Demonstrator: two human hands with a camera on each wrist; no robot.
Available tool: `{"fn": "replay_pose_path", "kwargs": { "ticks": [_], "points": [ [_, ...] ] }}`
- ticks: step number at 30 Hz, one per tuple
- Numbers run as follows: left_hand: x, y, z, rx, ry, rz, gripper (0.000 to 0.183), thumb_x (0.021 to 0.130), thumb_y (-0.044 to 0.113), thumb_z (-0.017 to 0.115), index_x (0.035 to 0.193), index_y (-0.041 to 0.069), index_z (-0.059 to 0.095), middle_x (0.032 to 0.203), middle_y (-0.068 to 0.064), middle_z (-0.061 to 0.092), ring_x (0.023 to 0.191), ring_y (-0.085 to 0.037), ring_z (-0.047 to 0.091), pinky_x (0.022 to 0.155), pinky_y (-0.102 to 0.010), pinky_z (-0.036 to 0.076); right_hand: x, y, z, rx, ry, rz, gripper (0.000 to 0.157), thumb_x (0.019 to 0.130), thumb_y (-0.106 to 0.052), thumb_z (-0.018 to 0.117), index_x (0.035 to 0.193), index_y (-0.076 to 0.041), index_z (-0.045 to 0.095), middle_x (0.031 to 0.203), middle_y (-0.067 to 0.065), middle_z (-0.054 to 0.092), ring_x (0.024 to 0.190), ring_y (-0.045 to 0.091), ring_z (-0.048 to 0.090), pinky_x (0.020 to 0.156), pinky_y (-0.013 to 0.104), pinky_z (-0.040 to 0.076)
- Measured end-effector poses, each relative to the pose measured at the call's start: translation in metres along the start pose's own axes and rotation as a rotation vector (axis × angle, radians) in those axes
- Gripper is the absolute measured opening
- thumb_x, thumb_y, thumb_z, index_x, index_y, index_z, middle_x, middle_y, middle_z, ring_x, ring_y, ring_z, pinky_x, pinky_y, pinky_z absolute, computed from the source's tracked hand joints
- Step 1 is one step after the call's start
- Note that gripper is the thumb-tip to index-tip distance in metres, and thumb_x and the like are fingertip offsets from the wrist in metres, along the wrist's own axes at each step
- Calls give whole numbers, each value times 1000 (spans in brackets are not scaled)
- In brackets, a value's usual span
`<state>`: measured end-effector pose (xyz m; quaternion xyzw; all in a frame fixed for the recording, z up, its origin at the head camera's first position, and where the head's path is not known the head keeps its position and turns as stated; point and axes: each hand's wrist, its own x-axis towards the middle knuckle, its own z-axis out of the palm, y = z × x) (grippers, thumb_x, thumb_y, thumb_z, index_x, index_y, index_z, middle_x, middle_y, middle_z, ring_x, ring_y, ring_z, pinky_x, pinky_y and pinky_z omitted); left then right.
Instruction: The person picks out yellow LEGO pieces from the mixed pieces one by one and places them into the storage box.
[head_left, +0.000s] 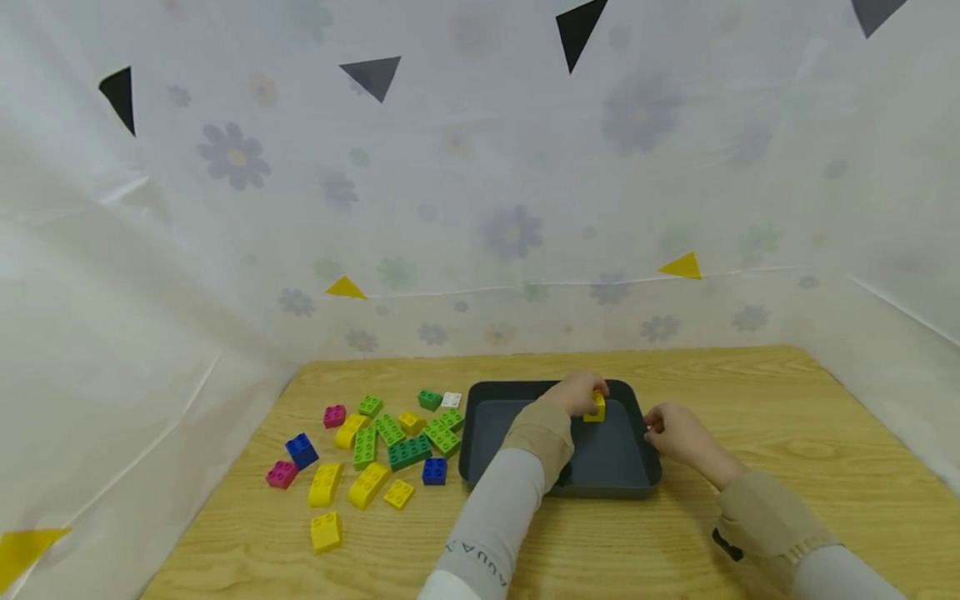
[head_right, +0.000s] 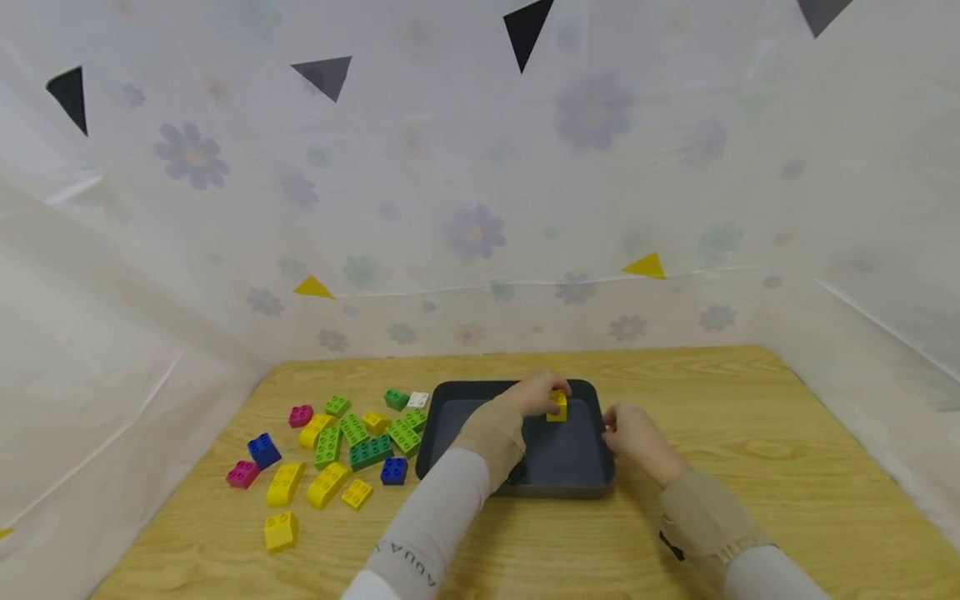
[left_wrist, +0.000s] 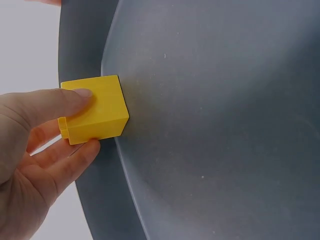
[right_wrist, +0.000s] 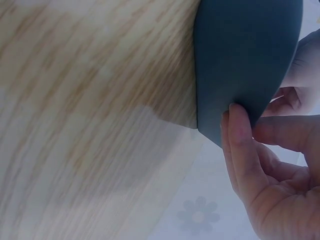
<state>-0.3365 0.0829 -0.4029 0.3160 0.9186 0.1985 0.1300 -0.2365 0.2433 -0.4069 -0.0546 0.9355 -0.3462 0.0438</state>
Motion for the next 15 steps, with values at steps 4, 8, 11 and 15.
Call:
{"fn": "replay_pose_path", "kwargs": {
  "ticks": [4,8,11,15],
  "points": [
    [0,1,0,0,-4,-3,37,83,0,64,119,10,62,117,-1,60,96,-11,55,71,-16,46,0,0,0,-4,-2,5,26,84,7,54,105,22,51,88,24,57,73,27,60,59,32,52],
    [-1,1,-1,16,-2,6,38,82,0,64,119,10,62,118,-1,59,98,-12,55,72,-17,46,1,0,0,-4,-1,4,26,84,7,54,104,21,51,88,24,57,73,27,60,59,33,52],
    [-3,1,-1,32,-8,5,39,81,3,67,119,12,61,118,0,58,95,-11,54,71,-17,45,0,0,0,1,-1,0,26,84,7,54,105,22,51,88,24,57,73,27,60,59,32,52],
    [-5,3,-3,34,-48,-1,48,81,9,69,126,16,56,124,2,54,99,-10,53,72,-18,45,0,0,0,5,0,-4,26,84,8,54,105,22,51,88,24,57,73,28,60,59,32,52]
  ]
}}
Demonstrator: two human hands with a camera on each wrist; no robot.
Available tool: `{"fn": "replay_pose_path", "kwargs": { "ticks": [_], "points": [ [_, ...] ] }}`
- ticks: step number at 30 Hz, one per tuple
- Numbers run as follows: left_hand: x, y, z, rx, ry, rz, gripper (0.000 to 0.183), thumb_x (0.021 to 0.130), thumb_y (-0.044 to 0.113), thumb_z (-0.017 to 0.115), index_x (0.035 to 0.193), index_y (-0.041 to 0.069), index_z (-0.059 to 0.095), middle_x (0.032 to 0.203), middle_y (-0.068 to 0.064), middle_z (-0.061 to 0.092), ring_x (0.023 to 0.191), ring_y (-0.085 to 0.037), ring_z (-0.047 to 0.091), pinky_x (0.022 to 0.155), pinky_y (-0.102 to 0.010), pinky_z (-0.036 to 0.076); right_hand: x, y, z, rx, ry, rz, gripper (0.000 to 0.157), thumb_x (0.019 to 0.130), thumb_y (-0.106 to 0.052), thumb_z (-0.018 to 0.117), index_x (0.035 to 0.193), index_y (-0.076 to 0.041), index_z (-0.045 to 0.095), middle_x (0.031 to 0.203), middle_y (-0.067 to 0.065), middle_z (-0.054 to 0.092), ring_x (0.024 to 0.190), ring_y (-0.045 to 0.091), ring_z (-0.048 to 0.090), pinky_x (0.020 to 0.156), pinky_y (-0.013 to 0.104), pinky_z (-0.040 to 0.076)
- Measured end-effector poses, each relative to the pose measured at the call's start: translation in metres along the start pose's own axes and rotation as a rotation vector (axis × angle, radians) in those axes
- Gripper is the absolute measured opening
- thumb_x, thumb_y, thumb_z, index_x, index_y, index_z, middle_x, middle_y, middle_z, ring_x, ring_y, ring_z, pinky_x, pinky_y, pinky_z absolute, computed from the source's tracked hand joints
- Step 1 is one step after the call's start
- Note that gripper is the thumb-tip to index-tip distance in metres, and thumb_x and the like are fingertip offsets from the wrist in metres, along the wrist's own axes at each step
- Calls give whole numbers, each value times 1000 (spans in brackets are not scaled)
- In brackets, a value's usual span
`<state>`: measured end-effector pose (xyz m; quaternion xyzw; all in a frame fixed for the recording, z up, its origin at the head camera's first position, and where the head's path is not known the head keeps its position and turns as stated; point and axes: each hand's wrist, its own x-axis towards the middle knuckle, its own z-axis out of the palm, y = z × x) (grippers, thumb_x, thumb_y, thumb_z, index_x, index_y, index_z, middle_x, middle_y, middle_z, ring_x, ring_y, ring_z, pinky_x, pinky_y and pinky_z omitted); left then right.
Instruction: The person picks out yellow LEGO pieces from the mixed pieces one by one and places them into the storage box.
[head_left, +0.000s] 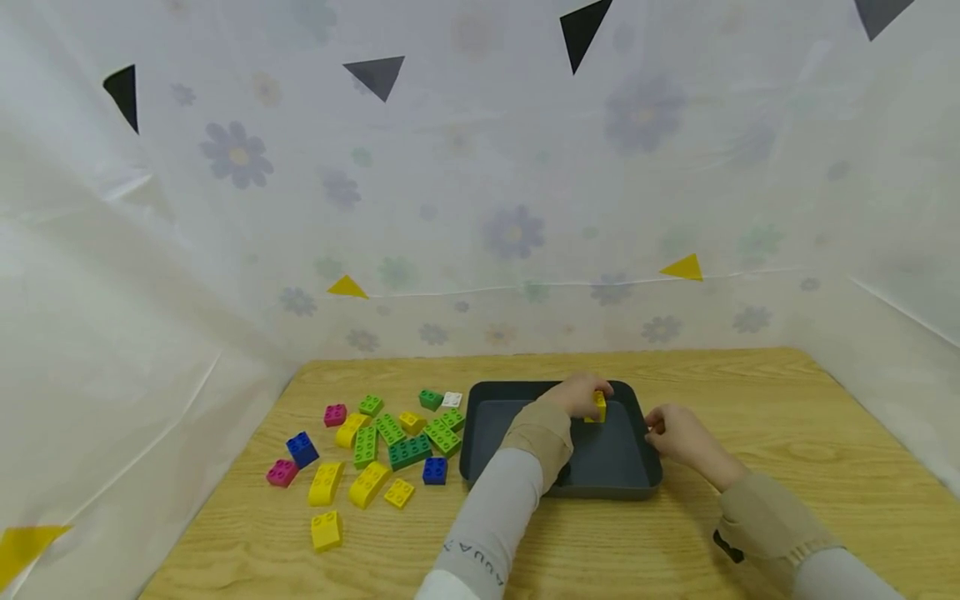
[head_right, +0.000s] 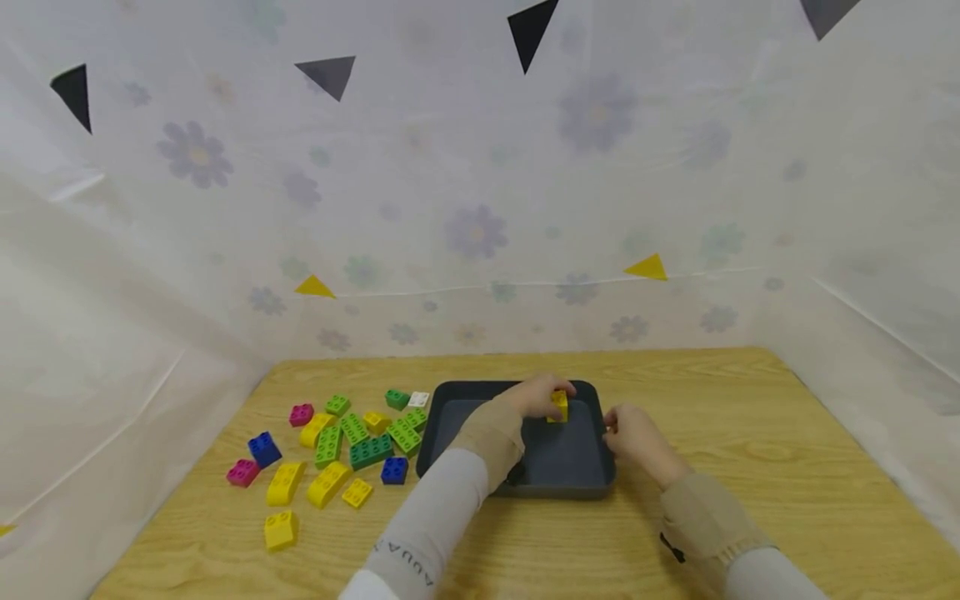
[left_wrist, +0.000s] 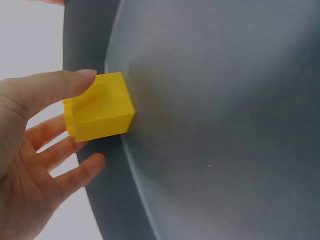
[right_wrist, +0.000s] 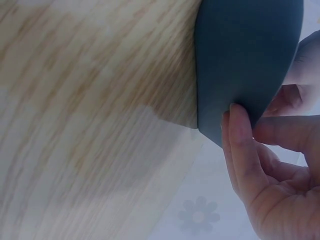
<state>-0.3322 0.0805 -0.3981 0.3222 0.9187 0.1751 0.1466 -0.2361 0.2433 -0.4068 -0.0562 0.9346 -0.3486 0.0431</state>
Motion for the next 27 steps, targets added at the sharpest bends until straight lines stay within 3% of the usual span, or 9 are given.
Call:
{"fn": "replay_pose_path", "kwargs": {
  "ticks": [8,12,15,18,22,27],
  "points": [
    [0,1,-14,77,-152,18,64,83,30,67,140,26,38,142,7,37,127,-11,38,96,-28,40,0,-1,-1,-3,1,3,25,84,8,54,104,22,51,87,25,58,73,28,60,58,32,53],
    [-8,5,-26,72,-166,37,69,85,34,64,144,27,28,148,5,26,134,-14,27,104,-33,32,0,-1,0,1,3,3,25,84,8,54,104,22,51,87,24,58,72,26,60,58,32,53],
    [-15,5,-35,84,-117,52,73,85,38,62,146,29,23,152,2,16,138,-19,17,108,-39,26,0,0,0,2,4,-5,25,83,8,54,103,23,51,86,24,58,71,26,60,57,32,53],
    [-25,3,-46,166,-35,73,74,85,44,61,146,32,20,153,1,9,139,-23,12,110,-44,21,1,1,0,0,8,-16,25,83,8,54,103,23,51,86,23,58,70,25,60,57,32,53],
    [-38,-6,-58,281,100,112,76,84,47,59,146,32,19,153,1,9,139,-23,12,111,-47,15,1,1,1,-7,14,-25,25,82,9,55,103,22,51,86,23,58,71,26,60,57,31,52],
    [-54,-24,-65,337,246,130,77,85,48,59,147,31,17,154,1,7,139,-24,12,111,-50,10,1,0,1,-17,17,-22,24,82,9,55,102,22,52,85,22,57,70,25,59,57,31,52]
  ]
}}
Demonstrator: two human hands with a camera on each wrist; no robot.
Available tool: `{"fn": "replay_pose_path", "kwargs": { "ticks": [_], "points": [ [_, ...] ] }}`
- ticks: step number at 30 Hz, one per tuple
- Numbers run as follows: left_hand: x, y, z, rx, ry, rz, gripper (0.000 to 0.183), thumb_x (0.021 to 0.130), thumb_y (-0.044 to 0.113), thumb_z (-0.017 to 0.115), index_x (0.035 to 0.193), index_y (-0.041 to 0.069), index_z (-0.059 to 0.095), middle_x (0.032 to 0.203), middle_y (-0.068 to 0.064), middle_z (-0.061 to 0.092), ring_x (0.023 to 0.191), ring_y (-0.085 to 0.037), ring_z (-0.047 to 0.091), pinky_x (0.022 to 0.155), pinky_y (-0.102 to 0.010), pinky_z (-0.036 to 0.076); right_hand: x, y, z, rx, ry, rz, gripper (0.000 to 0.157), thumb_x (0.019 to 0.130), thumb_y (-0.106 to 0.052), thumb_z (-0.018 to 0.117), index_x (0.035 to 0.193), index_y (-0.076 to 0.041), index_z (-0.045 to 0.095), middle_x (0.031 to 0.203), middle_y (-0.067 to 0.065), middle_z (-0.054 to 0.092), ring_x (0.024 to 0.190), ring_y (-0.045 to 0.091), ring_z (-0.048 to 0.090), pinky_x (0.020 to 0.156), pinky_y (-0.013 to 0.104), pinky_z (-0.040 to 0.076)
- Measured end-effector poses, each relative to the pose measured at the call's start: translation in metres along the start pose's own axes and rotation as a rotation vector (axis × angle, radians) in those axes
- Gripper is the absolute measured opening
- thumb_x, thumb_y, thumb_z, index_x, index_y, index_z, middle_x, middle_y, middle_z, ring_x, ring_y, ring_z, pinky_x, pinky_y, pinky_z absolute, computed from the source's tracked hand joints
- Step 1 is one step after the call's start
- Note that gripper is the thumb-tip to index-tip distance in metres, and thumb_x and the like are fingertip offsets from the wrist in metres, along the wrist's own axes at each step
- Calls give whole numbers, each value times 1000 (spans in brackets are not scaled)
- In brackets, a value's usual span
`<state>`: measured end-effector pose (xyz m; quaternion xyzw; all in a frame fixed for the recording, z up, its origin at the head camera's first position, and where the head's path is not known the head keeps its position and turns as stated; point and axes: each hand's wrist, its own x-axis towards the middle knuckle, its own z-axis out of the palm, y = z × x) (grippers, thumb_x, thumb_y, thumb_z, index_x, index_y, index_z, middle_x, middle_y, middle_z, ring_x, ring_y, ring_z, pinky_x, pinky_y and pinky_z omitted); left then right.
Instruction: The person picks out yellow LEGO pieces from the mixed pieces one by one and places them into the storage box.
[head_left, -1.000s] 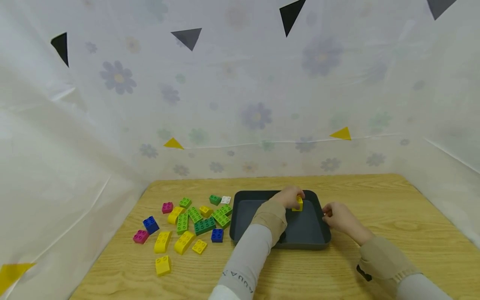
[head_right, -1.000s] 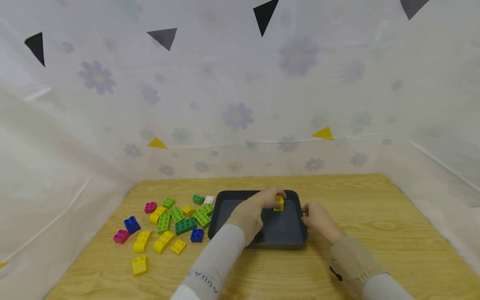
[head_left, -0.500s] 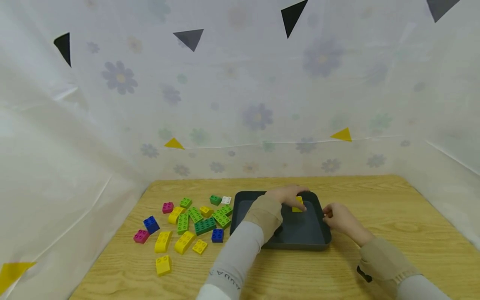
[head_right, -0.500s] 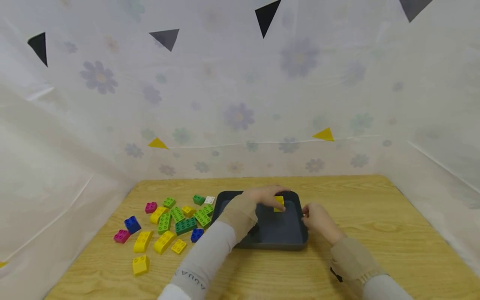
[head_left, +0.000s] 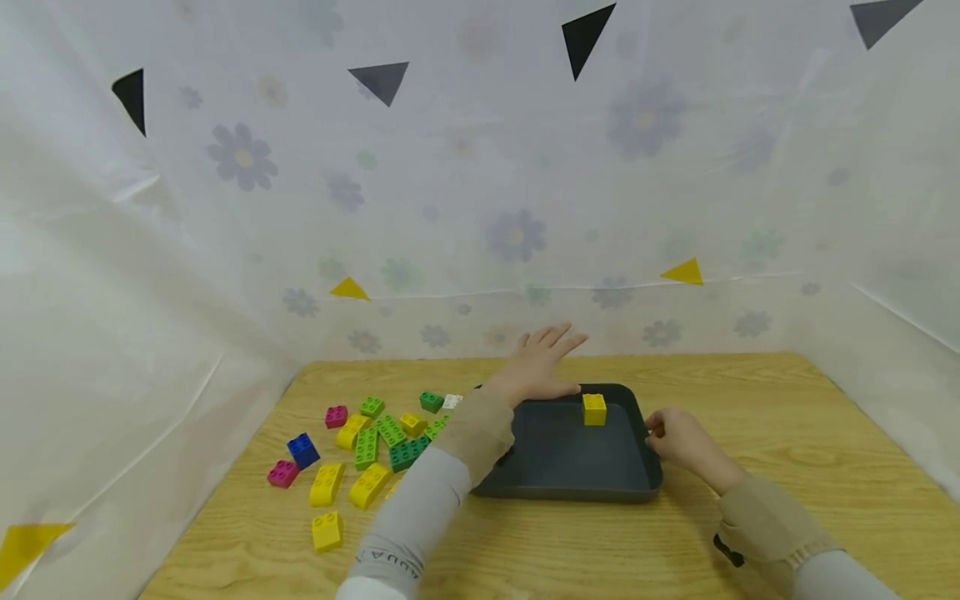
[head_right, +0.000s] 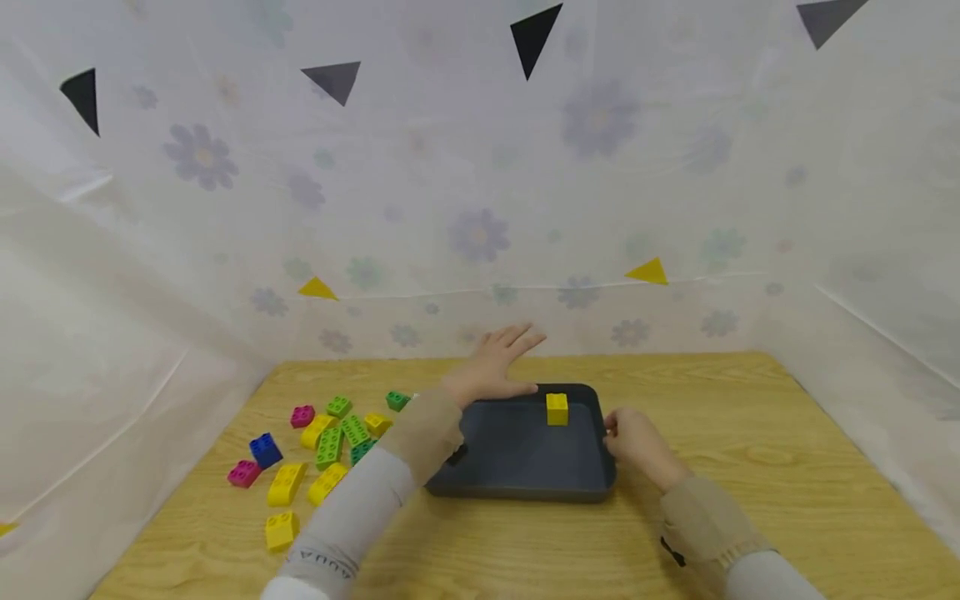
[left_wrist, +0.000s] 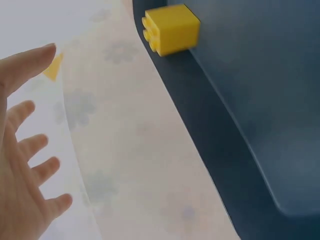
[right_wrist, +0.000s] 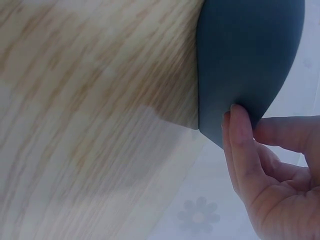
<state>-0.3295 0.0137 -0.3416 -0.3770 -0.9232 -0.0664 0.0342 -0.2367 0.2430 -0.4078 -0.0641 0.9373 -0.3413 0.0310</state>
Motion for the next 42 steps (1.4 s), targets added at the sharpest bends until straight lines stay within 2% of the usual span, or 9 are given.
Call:
{"fn": "replay_pose_path", "kwargs": {
  "ticks": [6,17,21,26,29,31,34,37,42],
  "points": [
    [-25,-27,0,49,114,-50,79,85,50,57,148,29,13,154,-3,5,139,-28,9,110,-53,8,0,-2,-1,7,-8,2,24,82,9,54,102,22,50,86,24,56,71,26,59,57,31,52],
    [-79,-81,24,-53,200,-250,72,87,39,60,147,22,22,152,-10,12,138,-33,11,110,-52,3,1,-1,-2,-8,-2,8,24,82,9,54,102,22,51,86,24,56,71,26,59,57,31,52],
    [-95,-98,32,-112,231,-325,66,87,31,61,144,17,30,150,-15,19,136,-37,16,108,-57,10,0,0,-2,-16,1,11,24,82,9,54,102,22,51,86,23,56,71,26,59,57,31,52],
    [-112,-115,37,-183,190,-434,57,85,19,63,137,9,41,144,-20,29,130,-41,26,102,-56,26,1,0,-3,-16,7,12,24,82,8,54,102,22,51,85,23,56,71,26,59,57,32,52],
    [-119,-122,39,-243,148,-518,52,82,11,63,131,6,47,138,-20,36,119,-38,40,84,-46,42,0,0,-4,-15,6,13,24,82,9,54,102,22,50,85,24,56,71,27,59,57,32,52],
    [-123,-126,42,-282,120,-572,48,81,8,63,127,4,50,132,-19,40,103,-33,48,68,-38,43,0,1,-4,-14,5,17,24,83,9,54,102,22,51,85,23,56,72,27,59,57,31,52],
    [-128,-129,43,-333,75,-627,41,79,4,61,119,1,52,126,-21,43,81,-28,49,56,-33,38,0,1,-5,-15,1,18,25,83,9,54,103,22,50,86,24,56,73,27,59,57,31,52],
    [-132,-130,44,-333,44,-633,33,79,3,63,111,-2,55,118,-22,48,73,-25,46,55,-33,39,-1,1,-5,-13,-5,22,25,83,8,54,104,22,51,87,24,57,73,27,59,58,32,52],
    [-134,-130,45,-303,14,-612,20,81,5,66,99,-1,60,104,-18,56,79,-25,50,64,-37,46,-1,1,-5,-17,-9,24,25,83,8,54,104,22,51,88,24,57,74,28,59,58,31,52]
  ]
}}
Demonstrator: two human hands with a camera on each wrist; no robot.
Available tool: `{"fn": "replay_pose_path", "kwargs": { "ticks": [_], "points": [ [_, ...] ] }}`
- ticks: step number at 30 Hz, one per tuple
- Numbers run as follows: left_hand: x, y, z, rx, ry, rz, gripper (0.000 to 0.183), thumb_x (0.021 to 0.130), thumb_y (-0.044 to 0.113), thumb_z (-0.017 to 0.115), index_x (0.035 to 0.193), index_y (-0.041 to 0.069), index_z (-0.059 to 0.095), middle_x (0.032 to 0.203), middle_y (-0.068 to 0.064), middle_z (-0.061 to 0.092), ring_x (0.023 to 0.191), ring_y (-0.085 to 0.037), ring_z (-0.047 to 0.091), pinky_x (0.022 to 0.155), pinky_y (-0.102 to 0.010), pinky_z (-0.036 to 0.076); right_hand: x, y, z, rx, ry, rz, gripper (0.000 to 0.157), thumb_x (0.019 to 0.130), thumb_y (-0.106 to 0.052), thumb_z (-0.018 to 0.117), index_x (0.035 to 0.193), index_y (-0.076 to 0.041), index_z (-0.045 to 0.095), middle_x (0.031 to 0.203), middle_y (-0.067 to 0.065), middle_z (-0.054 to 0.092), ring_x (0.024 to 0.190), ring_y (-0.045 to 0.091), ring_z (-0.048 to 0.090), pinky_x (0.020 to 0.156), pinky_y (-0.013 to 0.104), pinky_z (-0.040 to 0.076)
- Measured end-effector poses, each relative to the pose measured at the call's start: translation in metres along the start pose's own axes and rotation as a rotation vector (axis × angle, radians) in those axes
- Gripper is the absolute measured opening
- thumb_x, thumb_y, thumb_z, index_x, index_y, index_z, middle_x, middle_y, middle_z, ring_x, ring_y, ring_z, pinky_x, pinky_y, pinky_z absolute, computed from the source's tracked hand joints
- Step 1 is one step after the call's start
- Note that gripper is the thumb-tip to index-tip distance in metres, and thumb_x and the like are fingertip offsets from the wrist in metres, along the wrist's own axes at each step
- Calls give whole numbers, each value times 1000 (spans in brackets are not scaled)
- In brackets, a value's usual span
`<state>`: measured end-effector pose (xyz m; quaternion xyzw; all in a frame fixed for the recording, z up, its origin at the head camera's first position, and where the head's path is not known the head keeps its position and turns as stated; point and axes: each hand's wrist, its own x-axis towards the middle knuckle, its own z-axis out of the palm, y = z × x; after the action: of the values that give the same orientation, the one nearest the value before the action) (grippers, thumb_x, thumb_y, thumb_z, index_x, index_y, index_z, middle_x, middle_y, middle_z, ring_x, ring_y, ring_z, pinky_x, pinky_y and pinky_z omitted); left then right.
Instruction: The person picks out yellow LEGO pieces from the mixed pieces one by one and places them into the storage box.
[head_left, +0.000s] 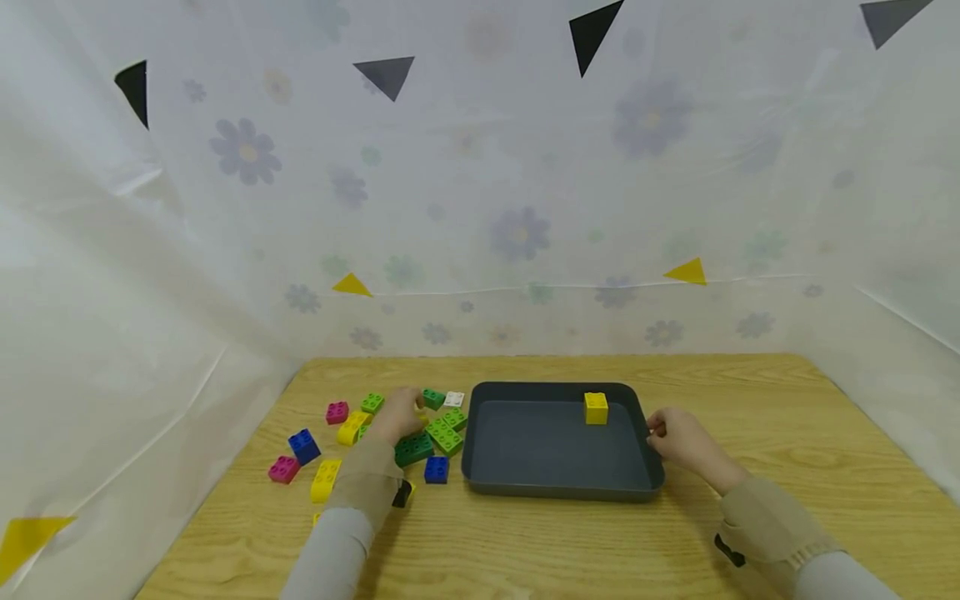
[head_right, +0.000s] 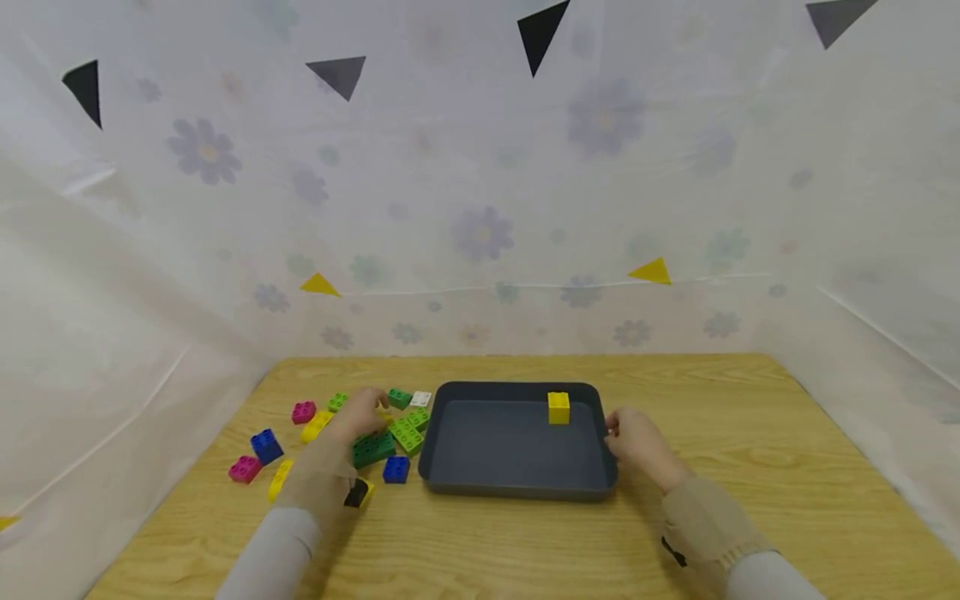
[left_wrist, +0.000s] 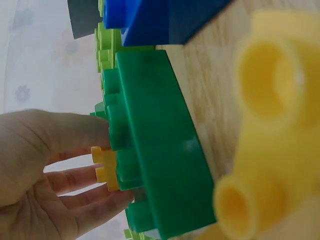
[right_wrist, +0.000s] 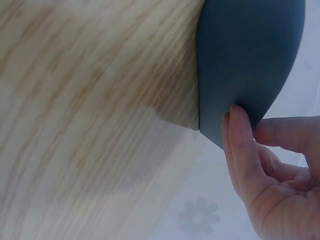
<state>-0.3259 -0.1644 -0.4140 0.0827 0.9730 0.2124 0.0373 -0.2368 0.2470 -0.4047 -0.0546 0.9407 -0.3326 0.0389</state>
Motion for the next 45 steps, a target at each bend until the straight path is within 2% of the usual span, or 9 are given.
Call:
{"fn": "replay_pose_path", "kwargs": {
  "ticks": [14,20,23,24,27,29,35,41,45],
  "points": [
    [-1,2,-2,-12,-39,-12,12,80,2,67,91,-1,63,95,-16,60,76,-23,53,64,-35,48,-1,1,1,-5,11,-16,24,82,8,55,102,22,52,87,23,57,72,27,59,57,31,52],
    [-3,5,-10,-44,-91,-67,21,82,3,65,102,-3,62,102,-17,60,81,-24,55,71,-38,51,-1,1,1,-5,14,-18,25,82,8,54,103,22,52,87,23,57,73,27,59,57,32,52],
    [-2,9,-14,-30,-95,-57,8,83,0,62,90,-4,62,82,-11,57,67,-18,47,60,-31,47,-1,1,1,-6,14,-19,25,82,8,55,103,22,51,86,24,57,73,28,59,57,32,52],
    [-2,11,-16,-22,-91,-55,1,83,-2,61,83,-2,60,75,-8,52,62,-16,41,55,-29,42,-1,1,1,-4,14,-17,25,82,8,55,103,22,51,86,24,57,73,28,59,57,31,52],
    [-2,20,-21,-23,-79,-69,21,82,-8,56,67,4,48,61,-3,30,55,-14,24,49,-27,26,-1,1,1,-5,11,-12,25,83,8,54,104,22,51,87,25,57,75,29,59,58,32,52],
    [-2,27,-25,-17,-64,-78,25,82,-11,54,67,6,45,59,-3,27,54,-15,21,49,-29,24,-1,1,1,-9,8,-4,25,83,8,54,105,21,51,89,24,57,77,30,59,59,32,52],
    [3,51,-37,76,-42,-58,10,84,-9,54,89,-5,61,79,-16,59,59,-16,40,53,-28,35,-1,2,1,-12,-2,13,26,84,7,54,106,20,52,91,24,57,79,31,58,60,32,52],
    [15,80,-51,68,-47,-17,19,81,-11,54,68,3,54,63,-7,47,49,-13,24,45,-26,26,0,3,1,-4,3,11,25,84,7,54,105,20,52,91,24,57,80,31,58,59,31,52],
    [18,99,-54,102,-49,40,27,79,-8,56,60,8,45,60,-4,41,51,-14,26,46,-26,27,0,4,1,-2,0,9,25,84,7,54,106,20,52,91,24,56,79,31,58,59,31,52]
  ]
}}
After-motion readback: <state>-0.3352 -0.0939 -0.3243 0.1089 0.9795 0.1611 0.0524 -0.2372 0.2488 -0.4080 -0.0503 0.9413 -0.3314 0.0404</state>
